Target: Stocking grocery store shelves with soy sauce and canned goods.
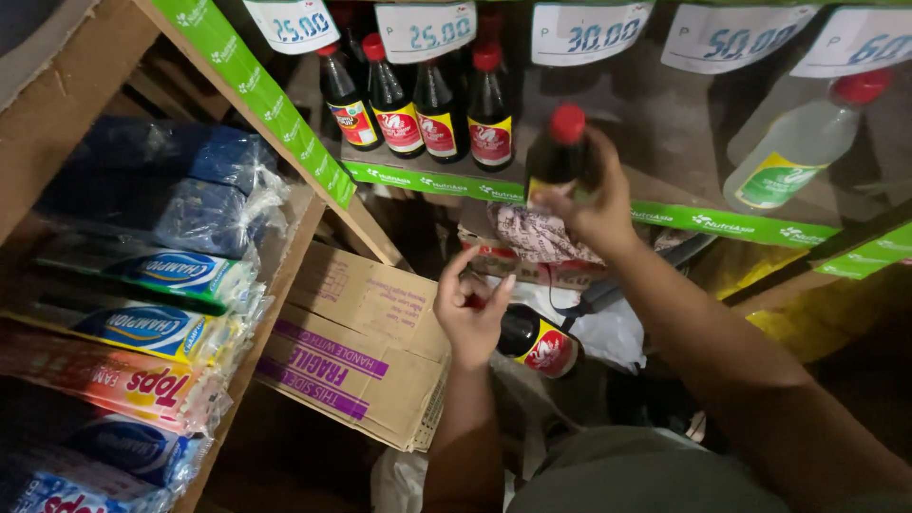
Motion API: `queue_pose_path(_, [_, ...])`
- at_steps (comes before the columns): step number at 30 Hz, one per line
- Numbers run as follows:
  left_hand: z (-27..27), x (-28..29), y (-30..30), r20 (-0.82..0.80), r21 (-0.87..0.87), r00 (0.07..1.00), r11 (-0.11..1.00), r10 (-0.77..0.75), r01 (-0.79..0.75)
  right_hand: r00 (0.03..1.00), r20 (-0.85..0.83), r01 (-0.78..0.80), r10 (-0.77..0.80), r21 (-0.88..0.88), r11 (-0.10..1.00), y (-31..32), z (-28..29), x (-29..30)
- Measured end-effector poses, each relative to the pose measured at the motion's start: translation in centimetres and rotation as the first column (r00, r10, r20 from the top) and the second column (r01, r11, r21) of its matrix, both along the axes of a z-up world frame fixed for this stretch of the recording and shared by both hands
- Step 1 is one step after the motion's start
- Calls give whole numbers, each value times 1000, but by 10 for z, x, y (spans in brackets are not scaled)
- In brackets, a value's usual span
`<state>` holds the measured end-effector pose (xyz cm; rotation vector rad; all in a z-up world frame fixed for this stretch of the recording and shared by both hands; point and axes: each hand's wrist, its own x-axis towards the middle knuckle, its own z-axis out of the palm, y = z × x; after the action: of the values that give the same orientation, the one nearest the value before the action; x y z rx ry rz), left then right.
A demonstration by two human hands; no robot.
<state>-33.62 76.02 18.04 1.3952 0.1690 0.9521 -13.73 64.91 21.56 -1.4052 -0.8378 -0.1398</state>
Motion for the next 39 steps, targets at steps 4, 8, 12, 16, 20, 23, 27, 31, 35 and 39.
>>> queue_pose_path(4, [-14,4,0,6,5,1000,1000,22,-22,992,-124,35,-28,56,998,19,7,13])
queue_pose_path(8, [-17,9,-3,-13,-14,1000,1000,23,-23,978,-87,189,-189,-3,982,33,-5,36])
queue_pose_path(12, [-2,12,-8,-19,-40,998,998,52,-53,988,70,131,-138,92,987,45,-12,59])
queue_pose_path(16, [4,18,-11,9,-65,999,996,53,-53,949,140,301,-284,-116,947,29,-4,42])
queue_pose_path(20, [8,29,-6,39,-27,997,997,68,-67,992,103,-29,67,-333,943,-20,-13,-12])
queue_pose_path(23, [7,43,-1,54,-2,996,998,66,-66,901,-30,-376,432,-547,748,-46,20,-65])
queue_pose_path(27, [23,59,-3,66,89,997,994,51,-56,948,231,36,220,-763,645,-56,33,-94])
queue_pose_path(31, [70,62,-9,198,195,980,981,-24,-16,981,164,67,106,-794,605,-50,32,-80])
queue_pose_path(35, [49,86,3,316,102,949,994,-10,-24,988,-154,-31,-28,-369,929,-32,24,-59])
queue_pose_path(39, [-14,126,25,115,-89,992,995,45,-35,982,67,182,-174,-135,974,-7,29,-36])
